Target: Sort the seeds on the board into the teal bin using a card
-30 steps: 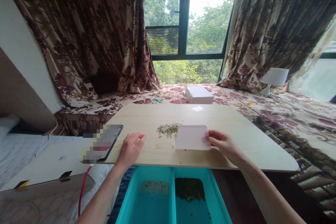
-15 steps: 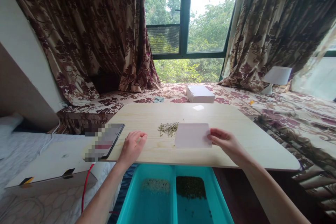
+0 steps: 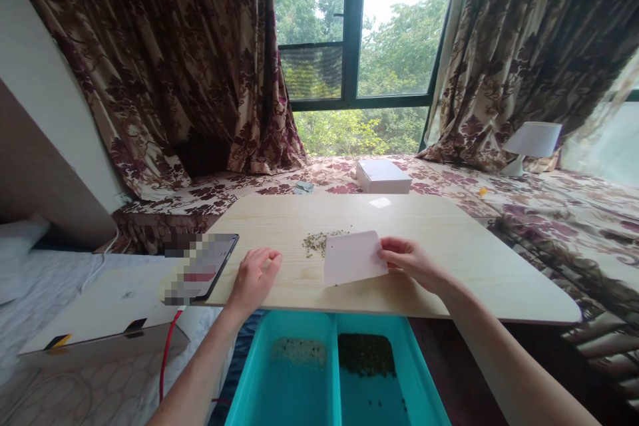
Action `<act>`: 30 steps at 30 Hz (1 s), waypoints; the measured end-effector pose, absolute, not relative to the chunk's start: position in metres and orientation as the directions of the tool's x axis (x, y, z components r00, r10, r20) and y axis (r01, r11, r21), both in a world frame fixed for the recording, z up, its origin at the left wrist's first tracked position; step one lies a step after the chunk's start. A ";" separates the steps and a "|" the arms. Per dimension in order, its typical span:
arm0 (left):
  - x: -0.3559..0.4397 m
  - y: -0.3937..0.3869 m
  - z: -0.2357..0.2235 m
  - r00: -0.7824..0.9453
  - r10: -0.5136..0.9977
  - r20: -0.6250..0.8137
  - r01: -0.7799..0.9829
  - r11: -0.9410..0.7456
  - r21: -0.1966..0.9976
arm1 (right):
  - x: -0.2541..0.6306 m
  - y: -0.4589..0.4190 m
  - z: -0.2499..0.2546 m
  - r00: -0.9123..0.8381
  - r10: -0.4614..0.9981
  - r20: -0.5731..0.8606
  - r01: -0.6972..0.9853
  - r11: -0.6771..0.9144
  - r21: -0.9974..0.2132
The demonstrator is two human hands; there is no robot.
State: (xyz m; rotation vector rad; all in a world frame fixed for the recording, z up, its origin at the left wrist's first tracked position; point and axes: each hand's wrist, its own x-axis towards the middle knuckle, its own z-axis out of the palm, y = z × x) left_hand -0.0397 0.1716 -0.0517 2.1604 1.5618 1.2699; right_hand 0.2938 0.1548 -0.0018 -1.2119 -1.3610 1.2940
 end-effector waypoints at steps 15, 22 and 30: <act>-0.038 0.171 -0.051 0.065 0.848 0.526 0.703 -0.413 0.579 | 0.329 0.087 -0.003 0.330 0.943 0.048 0.084 0.021 -0.996; -0.039 0.173 -0.055 0.061 0.836 0.546 0.715 -0.418 0.560 | 0.290 0.090 -0.017 0.402 0.908 0.120 0.046 0.111 -0.993; -0.039 0.172 -0.054 0.073 0.827 0.558 0.722 -0.430 0.543 | 0.276 0.098 -0.020 0.373 0.913 0.165 0.123 0.128 -0.984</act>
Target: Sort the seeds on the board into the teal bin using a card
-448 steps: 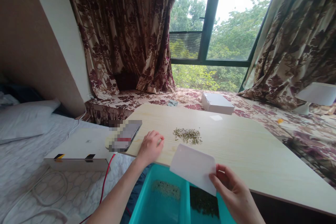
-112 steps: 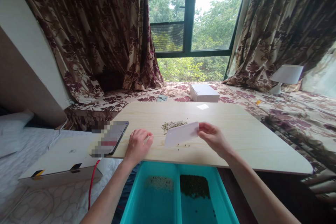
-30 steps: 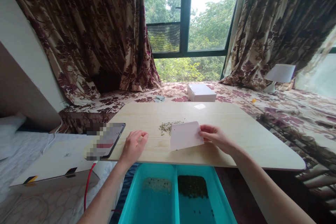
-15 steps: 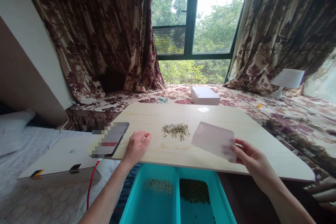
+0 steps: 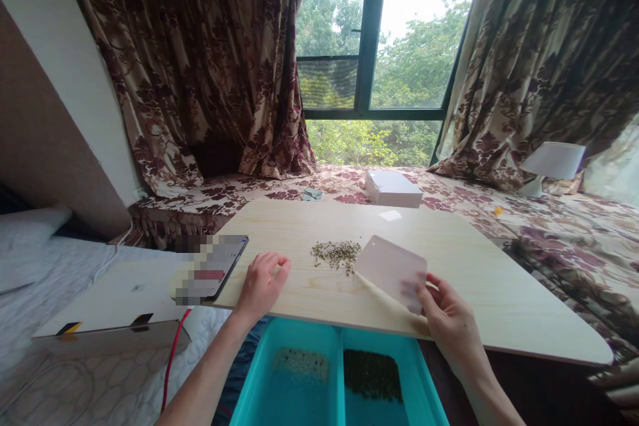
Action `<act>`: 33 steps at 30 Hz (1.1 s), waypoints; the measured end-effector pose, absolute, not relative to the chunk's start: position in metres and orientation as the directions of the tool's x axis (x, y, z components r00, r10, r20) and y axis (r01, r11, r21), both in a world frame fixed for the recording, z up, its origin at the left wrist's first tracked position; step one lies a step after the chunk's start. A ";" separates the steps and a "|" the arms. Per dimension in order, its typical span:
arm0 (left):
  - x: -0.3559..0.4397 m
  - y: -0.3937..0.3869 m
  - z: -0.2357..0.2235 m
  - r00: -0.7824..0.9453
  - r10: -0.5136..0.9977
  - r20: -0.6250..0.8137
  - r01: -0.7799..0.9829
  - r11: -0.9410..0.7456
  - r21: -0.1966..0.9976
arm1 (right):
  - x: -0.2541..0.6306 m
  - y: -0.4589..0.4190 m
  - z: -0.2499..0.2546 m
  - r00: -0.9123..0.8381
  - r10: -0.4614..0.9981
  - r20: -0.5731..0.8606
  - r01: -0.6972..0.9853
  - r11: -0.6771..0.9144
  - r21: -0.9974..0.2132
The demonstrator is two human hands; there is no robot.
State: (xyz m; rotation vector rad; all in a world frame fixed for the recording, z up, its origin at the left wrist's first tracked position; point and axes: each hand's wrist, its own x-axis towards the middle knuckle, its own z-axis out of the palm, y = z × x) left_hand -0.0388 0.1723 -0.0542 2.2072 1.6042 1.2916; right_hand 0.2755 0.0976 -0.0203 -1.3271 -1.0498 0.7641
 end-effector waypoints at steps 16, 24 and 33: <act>-0.040 0.173 -0.054 0.079 0.834 0.546 0.725 -0.424 0.543 | 0.273 0.094 -0.023 0.341 0.926 0.162 0.125 0.127 -0.984; -0.040 0.173 -0.054 0.079 0.828 0.555 0.727 -0.429 0.536 | 0.275 0.087 -0.015 0.341 0.928 0.151 0.169 0.098 -0.981; -0.039 0.172 -0.053 0.080 0.826 0.558 0.726 -0.431 0.535 | 0.275 0.093 -0.016 0.373 0.915 0.157 0.142 0.111 -0.984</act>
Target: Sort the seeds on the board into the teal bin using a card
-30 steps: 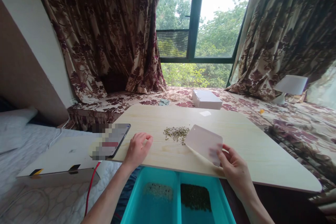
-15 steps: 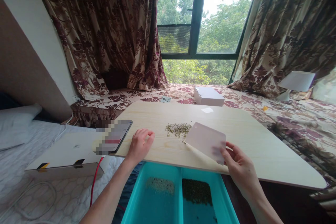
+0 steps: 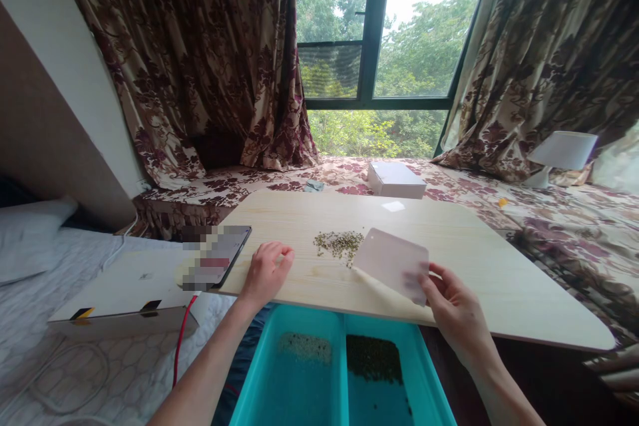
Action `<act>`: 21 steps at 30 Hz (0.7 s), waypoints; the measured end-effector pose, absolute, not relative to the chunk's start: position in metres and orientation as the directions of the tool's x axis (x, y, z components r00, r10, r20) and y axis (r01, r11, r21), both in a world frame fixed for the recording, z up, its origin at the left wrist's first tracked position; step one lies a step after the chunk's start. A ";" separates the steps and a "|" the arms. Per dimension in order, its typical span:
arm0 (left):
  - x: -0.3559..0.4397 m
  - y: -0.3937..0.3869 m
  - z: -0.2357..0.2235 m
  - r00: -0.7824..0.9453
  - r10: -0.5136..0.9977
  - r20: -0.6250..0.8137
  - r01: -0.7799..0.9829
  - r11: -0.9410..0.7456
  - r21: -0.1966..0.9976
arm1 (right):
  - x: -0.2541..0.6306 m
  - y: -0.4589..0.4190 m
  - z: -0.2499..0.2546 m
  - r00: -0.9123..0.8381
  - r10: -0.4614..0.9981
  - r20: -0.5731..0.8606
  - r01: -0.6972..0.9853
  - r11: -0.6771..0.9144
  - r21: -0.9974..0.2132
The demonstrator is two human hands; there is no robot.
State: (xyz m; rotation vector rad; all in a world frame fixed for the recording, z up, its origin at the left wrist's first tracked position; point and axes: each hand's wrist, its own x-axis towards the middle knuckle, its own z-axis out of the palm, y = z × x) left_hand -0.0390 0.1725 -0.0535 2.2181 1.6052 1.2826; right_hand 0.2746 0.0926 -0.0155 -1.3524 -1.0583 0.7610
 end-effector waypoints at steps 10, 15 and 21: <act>-0.039 0.172 -0.052 0.081 0.825 0.560 0.735 -0.429 0.526 | 0.273 0.096 -0.015 0.380 0.905 0.189 0.156 0.139 -0.978; -0.038 0.172 -0.052 0.082 0.819 0.568 0.736 -0.434 0.519 | 0.272 0.097 -0.013 0.351 0.918 0.186 0.151 0.141 -0.978; -0.039 0.172 -0.053 0.074 0.814 0.576 0.730 -0.438 0.524 | 0.268 0.096 -0.012 0.359 0.905 0.227 0.180 0.171 -0.969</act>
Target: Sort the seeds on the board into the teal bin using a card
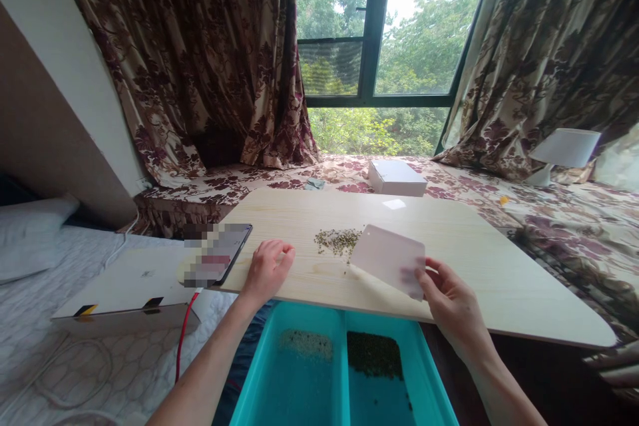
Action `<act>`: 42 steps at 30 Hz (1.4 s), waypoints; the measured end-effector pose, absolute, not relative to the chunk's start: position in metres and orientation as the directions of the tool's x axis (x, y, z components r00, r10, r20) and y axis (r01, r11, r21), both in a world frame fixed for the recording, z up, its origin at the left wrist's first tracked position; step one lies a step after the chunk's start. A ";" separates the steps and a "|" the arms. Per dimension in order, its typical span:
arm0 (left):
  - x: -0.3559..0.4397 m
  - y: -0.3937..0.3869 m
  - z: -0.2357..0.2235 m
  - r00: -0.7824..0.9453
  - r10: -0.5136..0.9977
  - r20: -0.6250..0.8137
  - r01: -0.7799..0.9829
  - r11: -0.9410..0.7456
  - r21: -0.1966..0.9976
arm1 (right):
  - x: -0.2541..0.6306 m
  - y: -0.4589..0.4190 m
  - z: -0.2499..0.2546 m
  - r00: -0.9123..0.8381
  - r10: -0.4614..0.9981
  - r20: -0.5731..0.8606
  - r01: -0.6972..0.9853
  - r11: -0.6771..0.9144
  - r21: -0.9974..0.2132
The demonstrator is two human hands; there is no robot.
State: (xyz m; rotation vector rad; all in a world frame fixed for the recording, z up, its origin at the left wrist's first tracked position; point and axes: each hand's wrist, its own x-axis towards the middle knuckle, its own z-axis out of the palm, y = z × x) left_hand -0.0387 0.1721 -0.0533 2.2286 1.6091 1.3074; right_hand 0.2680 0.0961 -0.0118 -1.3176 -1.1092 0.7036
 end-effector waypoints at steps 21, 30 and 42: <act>-0.038 0.172 -0.053 0.080 0.801 0.593 0.733 -0.450 0.510 | 0.269 0.105 -0.019 0.346 0.907 0.239 0.181 0.185 -0.966; -0.038 0.171 -0.053 0.080 0.803 0.590 0.727 -0.452 0.516 | 0.269 0.100 -0.012 0.316 0.922 0.223 0.196 0.166 -0.966; -0.038 0.171 -0.052 0.081 0.813 0.577 0.727 -0.444 0.524 | 0.270 0.096 -0.013 0.342 0.916 0.211 0.221 0.140 -0.965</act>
